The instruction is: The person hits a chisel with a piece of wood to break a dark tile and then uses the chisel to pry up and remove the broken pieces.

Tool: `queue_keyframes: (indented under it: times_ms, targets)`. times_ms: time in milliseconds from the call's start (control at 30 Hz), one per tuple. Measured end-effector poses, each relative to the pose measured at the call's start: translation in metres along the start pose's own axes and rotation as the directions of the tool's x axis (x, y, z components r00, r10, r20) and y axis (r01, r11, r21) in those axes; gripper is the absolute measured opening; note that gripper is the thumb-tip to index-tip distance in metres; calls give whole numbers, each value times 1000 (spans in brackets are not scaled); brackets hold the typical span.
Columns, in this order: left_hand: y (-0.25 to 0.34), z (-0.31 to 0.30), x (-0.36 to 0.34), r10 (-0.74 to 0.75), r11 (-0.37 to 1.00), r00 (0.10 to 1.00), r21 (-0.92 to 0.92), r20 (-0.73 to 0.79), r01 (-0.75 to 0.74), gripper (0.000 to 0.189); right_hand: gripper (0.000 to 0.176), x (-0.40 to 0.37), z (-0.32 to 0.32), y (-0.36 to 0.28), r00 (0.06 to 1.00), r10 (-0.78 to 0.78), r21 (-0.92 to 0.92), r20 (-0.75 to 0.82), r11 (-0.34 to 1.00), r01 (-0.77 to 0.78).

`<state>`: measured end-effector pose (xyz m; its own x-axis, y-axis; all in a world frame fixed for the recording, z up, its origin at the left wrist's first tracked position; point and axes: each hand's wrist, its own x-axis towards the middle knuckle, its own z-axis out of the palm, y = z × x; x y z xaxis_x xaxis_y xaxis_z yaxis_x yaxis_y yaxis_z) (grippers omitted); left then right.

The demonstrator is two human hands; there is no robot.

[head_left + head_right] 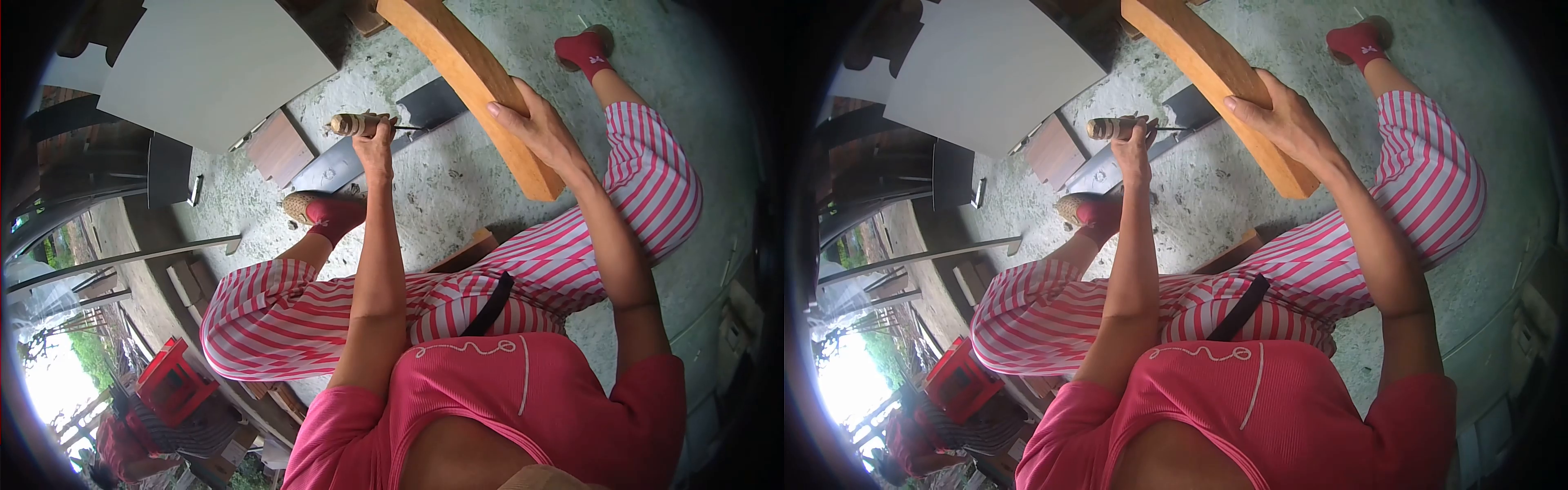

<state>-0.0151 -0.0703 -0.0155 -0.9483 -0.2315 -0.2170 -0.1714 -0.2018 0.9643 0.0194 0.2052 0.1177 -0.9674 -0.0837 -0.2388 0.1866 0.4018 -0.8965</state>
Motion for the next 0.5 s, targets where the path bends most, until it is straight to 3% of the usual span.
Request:
queue_keyframes:
  times_ms: [200,367,500]
  targets:
    - [-1,4,-5,25,999,1000,29,-13,-25,21,79,4,6,-28,998,-61,-72,13,996,61]
    - [-5,6,-6,93,992,995,79,35,-95,9,71,-1,-3,-100,958,-255,-98,131,958,268]
    - [-1,10,-10,103,983,994,148,23,-105,11,67,-2,2,-136,923,-309,-150,228,926,347]
